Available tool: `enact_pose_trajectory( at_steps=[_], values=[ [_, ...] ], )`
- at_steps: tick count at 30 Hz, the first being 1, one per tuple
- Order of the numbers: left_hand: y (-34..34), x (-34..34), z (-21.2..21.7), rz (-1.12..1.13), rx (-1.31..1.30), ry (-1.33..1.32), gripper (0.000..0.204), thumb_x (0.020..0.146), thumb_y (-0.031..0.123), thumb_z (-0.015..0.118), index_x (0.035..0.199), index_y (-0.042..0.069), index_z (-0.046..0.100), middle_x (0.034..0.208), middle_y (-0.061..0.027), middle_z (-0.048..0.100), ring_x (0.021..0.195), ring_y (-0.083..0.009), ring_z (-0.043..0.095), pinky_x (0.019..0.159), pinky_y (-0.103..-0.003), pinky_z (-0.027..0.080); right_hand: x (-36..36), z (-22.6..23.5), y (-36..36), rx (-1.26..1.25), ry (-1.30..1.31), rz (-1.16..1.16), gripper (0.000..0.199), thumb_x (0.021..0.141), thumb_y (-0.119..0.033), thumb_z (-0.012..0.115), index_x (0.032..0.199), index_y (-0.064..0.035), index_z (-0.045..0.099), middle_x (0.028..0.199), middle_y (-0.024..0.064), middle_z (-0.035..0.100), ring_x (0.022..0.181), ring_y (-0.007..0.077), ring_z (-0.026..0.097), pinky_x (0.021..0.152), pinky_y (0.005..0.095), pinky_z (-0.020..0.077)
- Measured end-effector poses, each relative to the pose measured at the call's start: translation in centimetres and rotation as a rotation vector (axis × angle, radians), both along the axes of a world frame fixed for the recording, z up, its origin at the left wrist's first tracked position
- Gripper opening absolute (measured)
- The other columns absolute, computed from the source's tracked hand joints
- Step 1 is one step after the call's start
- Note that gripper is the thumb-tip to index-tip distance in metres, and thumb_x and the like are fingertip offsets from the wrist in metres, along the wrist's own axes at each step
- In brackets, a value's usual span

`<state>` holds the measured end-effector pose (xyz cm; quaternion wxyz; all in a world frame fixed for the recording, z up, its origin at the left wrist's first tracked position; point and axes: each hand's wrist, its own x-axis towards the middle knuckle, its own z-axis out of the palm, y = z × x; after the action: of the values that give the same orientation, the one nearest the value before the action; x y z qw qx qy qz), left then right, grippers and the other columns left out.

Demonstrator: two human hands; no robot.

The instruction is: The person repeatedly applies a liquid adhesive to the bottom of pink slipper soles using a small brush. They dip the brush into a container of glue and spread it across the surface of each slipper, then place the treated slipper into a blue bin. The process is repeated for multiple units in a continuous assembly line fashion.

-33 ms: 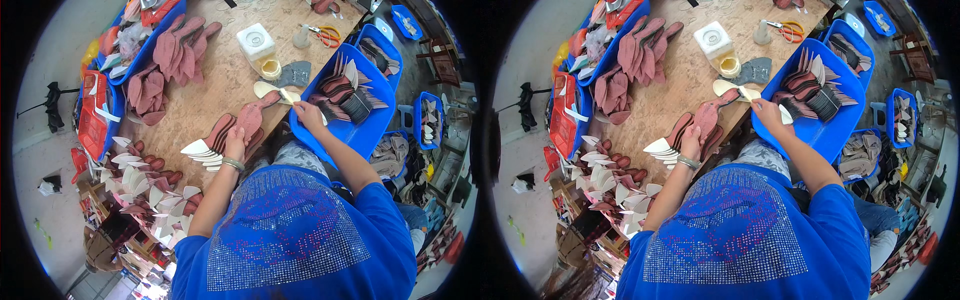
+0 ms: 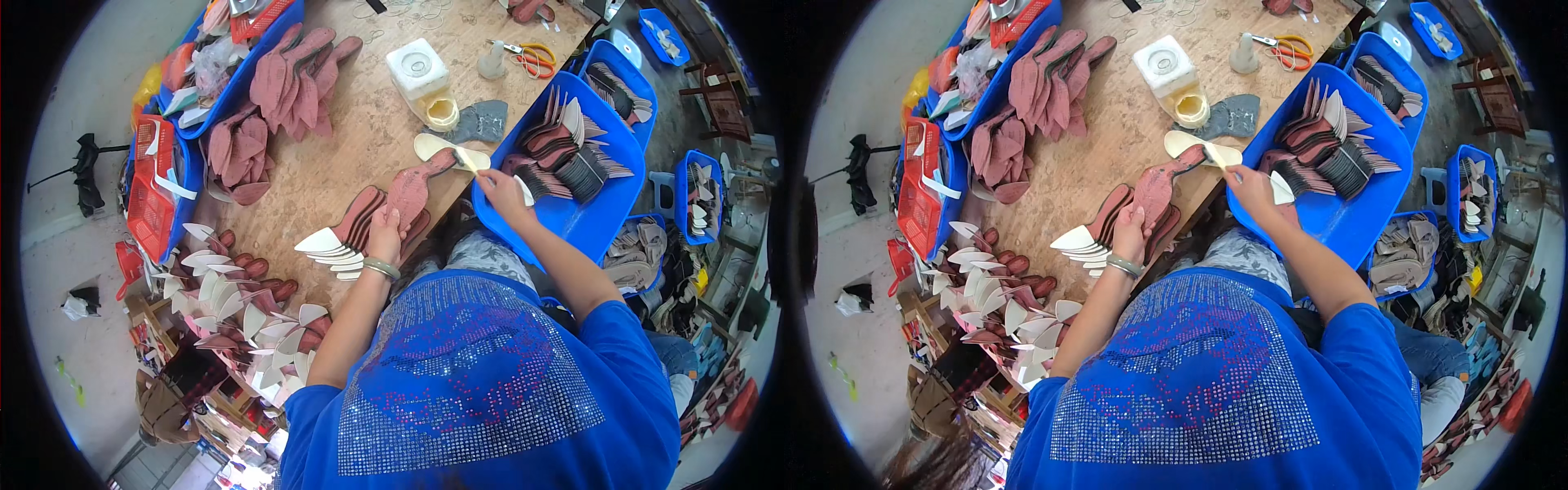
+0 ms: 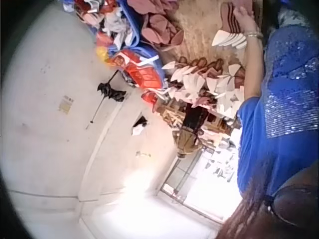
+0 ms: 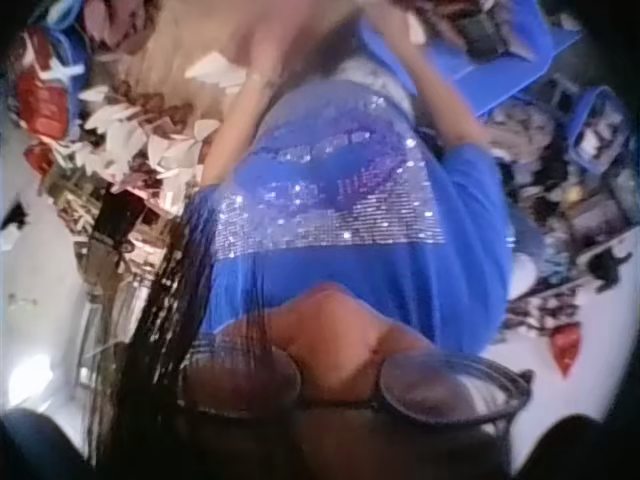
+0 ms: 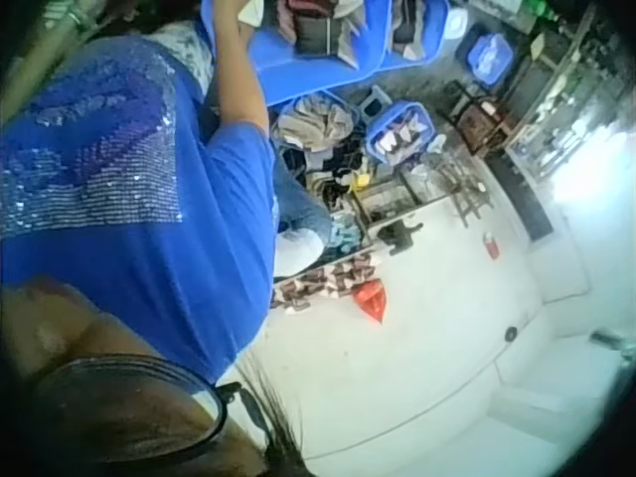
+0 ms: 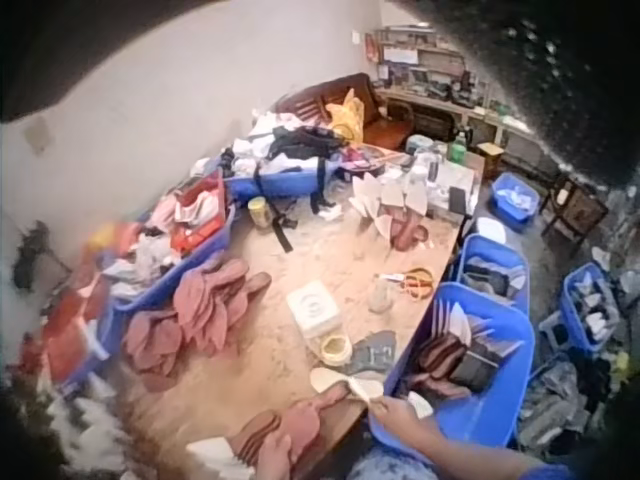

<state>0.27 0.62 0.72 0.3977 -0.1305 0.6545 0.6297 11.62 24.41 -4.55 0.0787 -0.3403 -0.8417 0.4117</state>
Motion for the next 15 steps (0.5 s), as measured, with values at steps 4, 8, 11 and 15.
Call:
enact_pose_trajectory(
  at_steps=[4, 8, 11, 15],
  values=[
    [-0.3, -0.6, 1.7, -0.037, -0.109, 0.089, 0.044, 0.094, 0.021, 0.054, 0.131, 0.005, 0.039, 0.098, -0.0010, 0.058, 0.074, -0.0095, 0.053, 0.066, -0.023, 0.047, -0.5, 2.6, -4.8, -0.204, 0.087, 0.034, 0.023, 0.084, -0.025, 0.066, 0.099, -0.0082, 0.070, 0.076, 0.0181, 0.066, 0.063, 0.0275, 0.066, 0.056, 0.0354, 0.0498],
    [0.2, 0.6, 2.9, -0.314, -0.139, 0.293, 0.073, 0.086, 0.029, 0.065, 0.142, 0.003, 0.026, 0.120, -0.0110, 0.055, 0.097, -0.0157, 0.056, 0.079, -0.029, 0.047, 0.0, 6.0, -5.5, -0.450, 0.155, 0.106, 0.025, 0.085, -0.023, 0.065, 0.104, -0.0067, 0.069, 0.078, 0.0107, 0.068, 0.062, 0.0110, 0.058, 0.059, 0.0262, 0.0455],
    [0.4, 1.5, 3.7, -0.450, -0.215, 0.632, 0.059, 0.086, 0.032, 0.063, 0.130, -0.002, 0.044, 0.106, -0.0157, 0.061, 0.090, -0.0171, 0.059, 0.075, -0.030, 0.047, -0.3, 7.3, -3.5, -0.703, 0.086, 0.139, 0.024, 0.085, -0.020, 0.065, 0.102, -0.0033, 0.070, 0.072, -0.0011, 0.063, 0.062, 0.0046, 0.050, 0.055, 0.0215, 0.0396],
    [0.9, 0.2, 3.8, -0.462, -0.402, 0.278, 0.042, 0.093, 0.036, 0.048, 0.066, 0.003, 0.052, 0.057, -0.0028, 0.051, 0.048, -0.0160, 0.047, 0.048, -0.033, 0.040, -2.9, 8.1, 1.1, -0.607, 0.085, 0.003, 0.021, 0.084, -0.021, 0.066, 0.098, -0.0063, 0.071, 0.067, -0.0031, 0.061, 0.060, 0.0051, 0.051, 0.053, 0.0231, 0.0404]
  ],
)
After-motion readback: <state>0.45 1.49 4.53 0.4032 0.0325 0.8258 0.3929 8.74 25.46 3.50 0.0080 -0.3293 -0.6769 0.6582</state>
